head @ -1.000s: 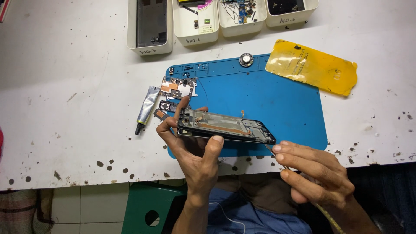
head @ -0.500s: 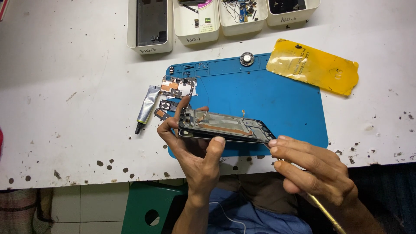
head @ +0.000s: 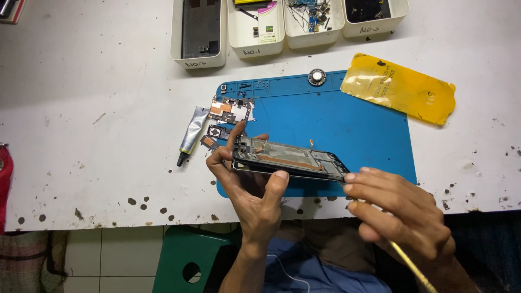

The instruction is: Repairing a smartphone by connecting internal ribbon cables and assembling the chassis

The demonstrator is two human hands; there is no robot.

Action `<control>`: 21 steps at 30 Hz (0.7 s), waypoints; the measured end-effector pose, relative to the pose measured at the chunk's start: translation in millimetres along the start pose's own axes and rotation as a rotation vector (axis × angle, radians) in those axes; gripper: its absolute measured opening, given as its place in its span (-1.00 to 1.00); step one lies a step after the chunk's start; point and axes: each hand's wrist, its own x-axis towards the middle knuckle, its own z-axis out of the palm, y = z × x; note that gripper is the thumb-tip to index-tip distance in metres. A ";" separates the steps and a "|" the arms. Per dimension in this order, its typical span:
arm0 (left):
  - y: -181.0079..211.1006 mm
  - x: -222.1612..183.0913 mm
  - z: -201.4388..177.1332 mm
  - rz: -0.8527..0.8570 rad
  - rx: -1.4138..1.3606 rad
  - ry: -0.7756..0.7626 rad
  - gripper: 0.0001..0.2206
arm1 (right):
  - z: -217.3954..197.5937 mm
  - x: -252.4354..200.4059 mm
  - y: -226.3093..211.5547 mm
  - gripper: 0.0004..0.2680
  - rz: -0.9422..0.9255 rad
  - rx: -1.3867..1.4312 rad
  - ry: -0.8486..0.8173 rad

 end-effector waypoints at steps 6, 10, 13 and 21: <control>0.1 -2.1 -1.4 -0.029 -0.032 -0.028 -0.54 | -3.6 -28.4 6.6 -0.74 0.011 0.119 0.045; 2.2 -1.5 -0.4 0.000 -0.026 -0.018 -0.54 | 1.8 -24.3 3.9 -0.73 0.025 0.121 0.015; 4.5 -2.6 0.8 0.029 0.017 0.002 -0.55 | 13.5 -25.6 2.5 -0.74 0.059 0.161 0.127; 5.2 -3.9 -1.5 0.032 0.043 0.002 -0.54 | 15.1 -31.4 1.0 -0.77 0.174 0.191 0.205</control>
